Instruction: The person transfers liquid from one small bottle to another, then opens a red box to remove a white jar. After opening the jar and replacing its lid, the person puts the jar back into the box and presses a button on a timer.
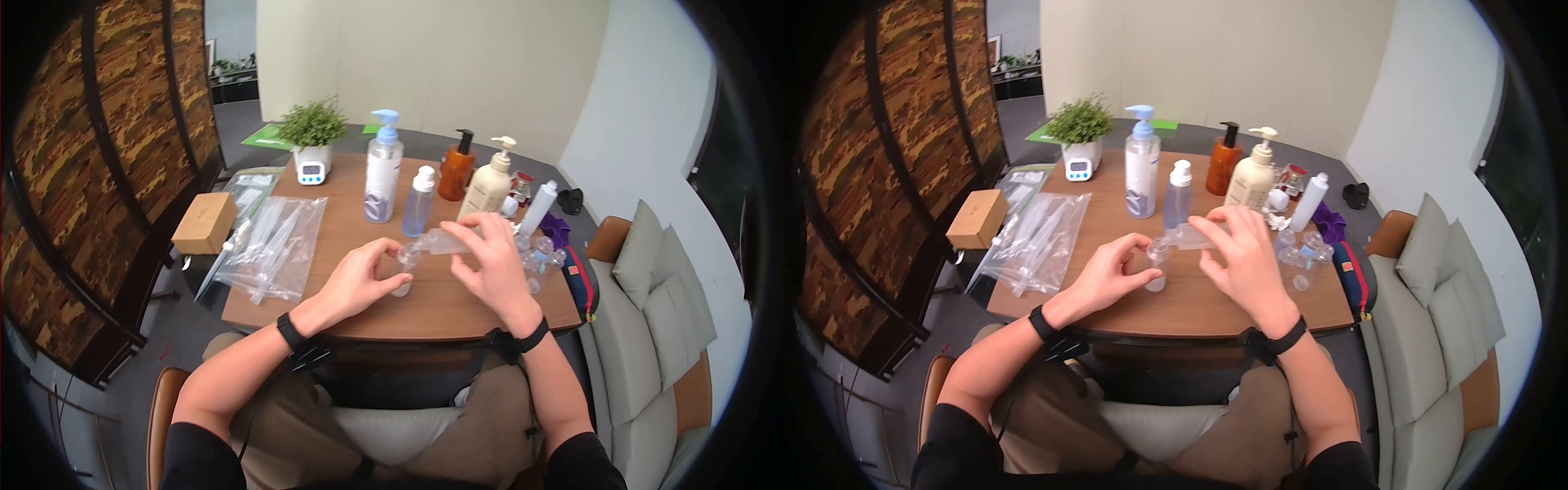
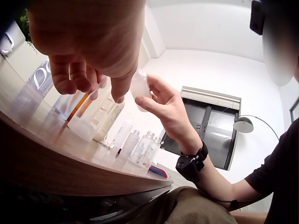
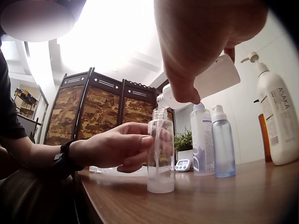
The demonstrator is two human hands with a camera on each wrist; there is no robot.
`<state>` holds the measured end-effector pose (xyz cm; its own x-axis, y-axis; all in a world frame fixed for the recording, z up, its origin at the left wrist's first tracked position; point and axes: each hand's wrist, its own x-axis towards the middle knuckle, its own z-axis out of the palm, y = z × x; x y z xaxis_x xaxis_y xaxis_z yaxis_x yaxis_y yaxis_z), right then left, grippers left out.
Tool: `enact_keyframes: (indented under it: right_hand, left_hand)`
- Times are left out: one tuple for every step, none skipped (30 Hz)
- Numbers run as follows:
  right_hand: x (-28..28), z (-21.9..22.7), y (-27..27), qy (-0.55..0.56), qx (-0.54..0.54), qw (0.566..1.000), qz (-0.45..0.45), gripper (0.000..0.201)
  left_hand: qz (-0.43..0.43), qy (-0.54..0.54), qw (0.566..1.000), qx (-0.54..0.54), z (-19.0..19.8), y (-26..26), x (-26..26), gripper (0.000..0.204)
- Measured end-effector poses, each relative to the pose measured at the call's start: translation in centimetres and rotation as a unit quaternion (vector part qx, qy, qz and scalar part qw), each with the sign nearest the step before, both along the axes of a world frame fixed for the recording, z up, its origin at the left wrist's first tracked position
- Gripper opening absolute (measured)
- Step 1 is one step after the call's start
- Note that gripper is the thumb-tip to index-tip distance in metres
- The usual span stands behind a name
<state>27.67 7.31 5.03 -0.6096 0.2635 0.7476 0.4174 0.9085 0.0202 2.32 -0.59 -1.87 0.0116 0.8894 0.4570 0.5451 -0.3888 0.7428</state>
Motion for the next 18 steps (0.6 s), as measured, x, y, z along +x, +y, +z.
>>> enact_keyframes:
  right_hand:
    - [0.0, 0.0, 0.1, 0.000, -0.004, 1.000, 0.007, 0.049]
    - [0.2, 0.0, 0.1, 0.001, -0.007, 1.000, 0.011, 0.049]
    - [0.3, -0.1, 0.2, -0.002, -0.009, 1.000, 0.014, 0.050]
    - [0.4, -0.1, 0.3, -0.001, -0.003, 1.000, -0.001, 0.050]
    - [0.4, -0.1, 0.3, 0.002, -0.006, 1.000, 0.009, 0.050]
    - [0.3, -0.3, 0.3, 0.006, -0.010, 1.000, 0.023, 0.050]
    - [0.3, -0.3, 0.4, 0.004, -0.011, 1.000, 0.024, 0.051]
    - [0.2, -0.3, 0.4, 0.005, -0.008, 1.000, 0.017, 0.051]
    - [0.2, -0.3, 0.4, 0.006, -0.006, 1.000, 0.024, 0.052]
    - [0.3, -0.2, 0.3, 0.006, -0.004, 1.000, 0.029, 0.052]
    - [0.3, -0.2, 0.3, 0.004, -0.001, 1.000, 0.030, 0.053]
    - [0.4, -0.2, 0.3, 0.002, 0.003, 1.000, 0.018, 0.053]
    - [0.3, -0.4, 0.5, 0.006, 0.000, 1.000, 0.023, 0.054]
    - [0.3, -0.6, 0.6, 0.010, 0.000, 1.000, 0.024, 0.054]
    - [0.3, -0.6, 0.6, 0.008, 0.002, 1.000, 0.025, 0.054]
    - [0.2, -0.7, 0.7, 0.006, 0.009, 1.000, 0.005, 0.054]
    - [0.2, -0.8, 0.8, 0.013, 0.004, 1.000, 0.021, 0.054]
    - [0.3, -0.9, 0.8, 0.020, -0.003, 0.999, 0.040, 0.053]
  left_hand:
    - [0.008, 0.009, 1.000, -0.003, 0.1, 0.0, 0.0, 0.048]
    - [-0.009, 0.010, 1.000, 0.005, 0.4, -0.2, 0.0, 0.048]
    - [-0.003, 0.004, 1.000, -0.018, 0.8, -0.5, 0.1, 0.048]
    - [0.005, 0.000, 0.999, -0.041, 1.1, -0.6, 0.1, 0.048]
    - [-0.007, 0.001, 0.999, -0.036, 1.0, -0.4, 0.1, 0.048]
    - [-0.005, -0.003, 0.999, -0.043, 1.0, -0.4, 0.1, 0.047]
    - [0.001, -0.008, 0.999, -0.050, 0.8, -0.5, -0.1, 0.046]
    - [-0.006, -0.007, 0.999, -0.048, 0.7, -0.5, -0.2, 0.046]
    - [-0.001, -0.008, 0.999, -0.047, 0.6, -0.4, -0.2, 0.045]
    - [0.002, -0.011, 0.999, -0.046, 0.4, -0.3, -0.1, 0.045]
    - [0.002, -0.008, 0.999, -0.041, 0.2, -0.2, -0.3, 0.044]
    - [-0.011, -0.010, 0.999, -0.037, 0.1, -0.1, -0.3, 0.044]
    - [-0.003, -0.018, 0.999, -0.039, -0.1, -0.1, -0.3, 0.044]
    - [0.002, -0.025, 0.999, -0.041, -0.3, 0.0, -0.3, 0.044]
    - [0.006, -0.026, 0.999, -0.040, -0.4, 0.1, -0.3, 0.044]
    - [0.008, -0.028, 0.999, -0.040, -0.5, 0.2, -0.3, 0.043]
    - [0.010, -0.025, 0.999, -0.041, -0.4, 0.1, -0.2, 0.043]
    - [0.010, -0.017, 0.999, -0.032, -0.6, 0.3, -0.3, 0.043]
